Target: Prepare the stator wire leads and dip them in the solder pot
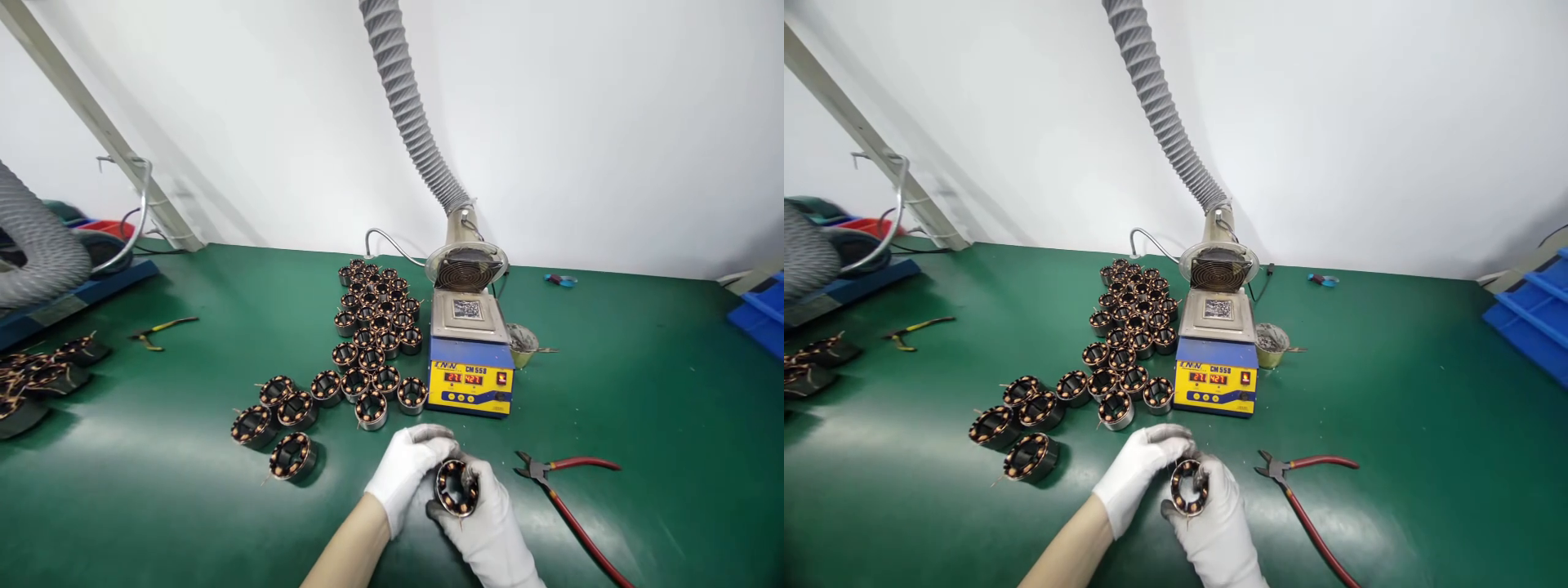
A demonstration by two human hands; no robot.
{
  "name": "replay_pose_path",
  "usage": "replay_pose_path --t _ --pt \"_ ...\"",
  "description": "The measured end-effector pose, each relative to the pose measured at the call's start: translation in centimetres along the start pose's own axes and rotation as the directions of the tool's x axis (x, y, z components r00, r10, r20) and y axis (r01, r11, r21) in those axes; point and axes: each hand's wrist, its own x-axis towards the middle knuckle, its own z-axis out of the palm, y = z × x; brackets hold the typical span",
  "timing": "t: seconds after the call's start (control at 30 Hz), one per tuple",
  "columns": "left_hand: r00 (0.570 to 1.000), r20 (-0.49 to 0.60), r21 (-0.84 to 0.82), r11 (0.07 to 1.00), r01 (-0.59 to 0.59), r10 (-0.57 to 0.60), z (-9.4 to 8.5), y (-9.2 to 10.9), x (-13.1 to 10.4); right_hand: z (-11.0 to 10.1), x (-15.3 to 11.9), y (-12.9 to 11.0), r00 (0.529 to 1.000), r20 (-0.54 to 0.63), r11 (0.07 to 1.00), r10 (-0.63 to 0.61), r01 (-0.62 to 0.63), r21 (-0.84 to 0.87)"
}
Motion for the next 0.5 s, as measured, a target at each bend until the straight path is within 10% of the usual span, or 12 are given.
replay_pose_path --t 0.33,0.5 --pt "0.968 -0.157 0.034 0.981 -0.193 0.196 -2.0 1.1 0.6 -0.3 0.0 0.2 0.996 0.019 0.995 -0.086 0.087 -0.042" --pt "0.977 0.068 0.391 0.896 -0.212 0.202 -2.8 1.6 -1.4 -0.2 -0.3 0.7 0.994 0.013 0.993 -0.107 0.107 -0.038"
